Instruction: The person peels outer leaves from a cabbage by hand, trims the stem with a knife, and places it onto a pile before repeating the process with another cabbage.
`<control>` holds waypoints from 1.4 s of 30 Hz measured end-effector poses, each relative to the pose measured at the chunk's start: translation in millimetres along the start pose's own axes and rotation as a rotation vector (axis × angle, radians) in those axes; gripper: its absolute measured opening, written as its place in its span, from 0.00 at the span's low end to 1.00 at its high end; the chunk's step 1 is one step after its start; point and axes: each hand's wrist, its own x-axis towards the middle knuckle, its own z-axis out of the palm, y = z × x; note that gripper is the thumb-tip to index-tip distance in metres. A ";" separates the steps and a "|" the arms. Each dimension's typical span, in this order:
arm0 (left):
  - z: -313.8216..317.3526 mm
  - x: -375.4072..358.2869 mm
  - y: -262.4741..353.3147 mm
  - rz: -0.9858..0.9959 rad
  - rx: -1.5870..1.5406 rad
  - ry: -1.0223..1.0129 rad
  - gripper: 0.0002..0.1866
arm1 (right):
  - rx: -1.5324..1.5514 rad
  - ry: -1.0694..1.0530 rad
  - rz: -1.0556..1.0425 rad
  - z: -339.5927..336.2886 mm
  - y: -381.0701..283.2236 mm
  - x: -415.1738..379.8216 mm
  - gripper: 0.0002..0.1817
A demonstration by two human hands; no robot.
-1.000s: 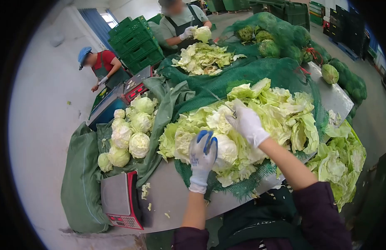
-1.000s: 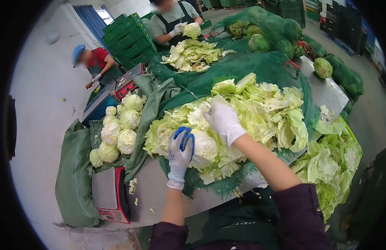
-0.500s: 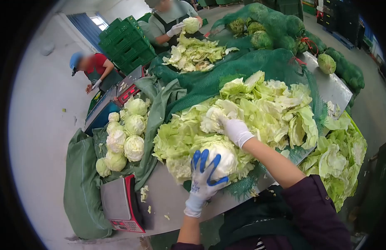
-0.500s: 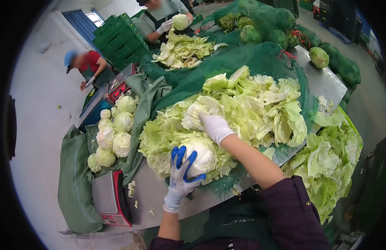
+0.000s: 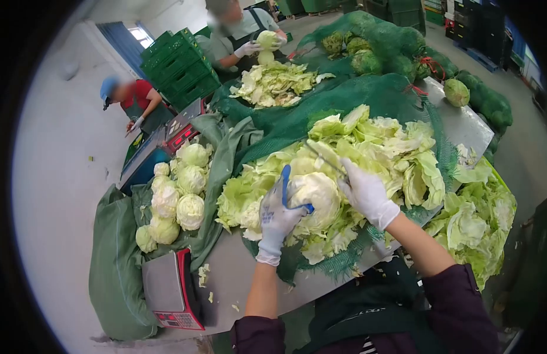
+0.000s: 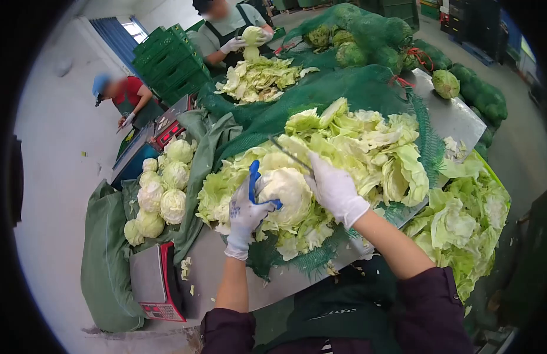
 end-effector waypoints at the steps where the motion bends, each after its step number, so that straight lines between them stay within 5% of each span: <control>1: 2.0 8.1 9.0 -0.036 0.032 -0.047 0.50 | -0.142 -0.058 0.049 -3.5 1.0 -5.8 0.13; 3: 0.3 26.4 31.0 -0.168 0.154 -0.178 0.53 | -0.317 -0.039 -0.033 1.1 10.5 -30.8 0.09; 7: 2.2 30.8 33.5 -0.135 0.191 -0.197 0.56 | -0.507 -0.049 -0.179 14.1 17.3 -43.2 0.03; 11: 3.3 30.4 26.0 -0.196 0.234 -0.265 0.56 | -0.428 0.000 -0.236 24.5 26.1 -30.3 0.05; 13: 8.7 31.7 0.8 -0.108 -0.036 -0.267 0.57 | -0.504 -0.102 -0.094 28.1 18.7 -18.6 0.09; 17: 0.9 32.6 -1.3 -0.260 -0.194 -0.356 0.54 | -0.543 -0.117 0.000 33.5 0.8 0.2 0.13; 22: 5.5 28.0 1.0 -0.213 -0.290 -0.298 0.51 | -0.559 -0.179 0.043 54.2 -0.4 25.5 0.13; 23: 6.1 26.4 5.2 -0.208 -0.215 -0.286 0.50 | -0.471 -0.037 0.287 70.7 -6.2 34.1 0.15; 26: 6.2 23.1 -1.9 -0.147 -0.120 -0.237 0.49 | -0.624 -0.169 0.038 70.3 -10.8 48.0 0.12; 28: 6.3 18.4 -1.1 -0.093 -0.109 -0.207 0.49 | -0.596 -0.187 0.037 57.3 -16.5 46.8 0.10; 30: 5.3 19.2 11.8 -0.129 -0.056 -0.207 0.48 | -0.455 -0.207 0.287 41.1 -23.0 50.9 0.11; 31: 7.2 12.4 12.5 -0.126 -0.056 -0.205 0.48 | -0.574 -0.355 0.092 40.1 -4.8 63.1 0.13; 33: 7.4 -10.0 4.2 0.017 -0.065 -0.133 0.47 | -0.638 -0.373 0.129 9.9 26.6 82.1 0.14; 36: 14.8 -38.0 -34.5 0.004 -0.537 -0.071 0.47 | -0.550 -0.318 0.028 6.8 61.0 94.5 0.15; 38: 5.4 -48.9 -33.1 -0.015 -0.451 -0.100 0.47 | -0.588 -0.447 0.184 12.9 61.3 93.7 0.17; 42: -10.6 -41.7 -23.7 0.010 -0.188 -0.222 0.47 | -0.241 -0.111 0.172 10.4 39.6 58.6 0.18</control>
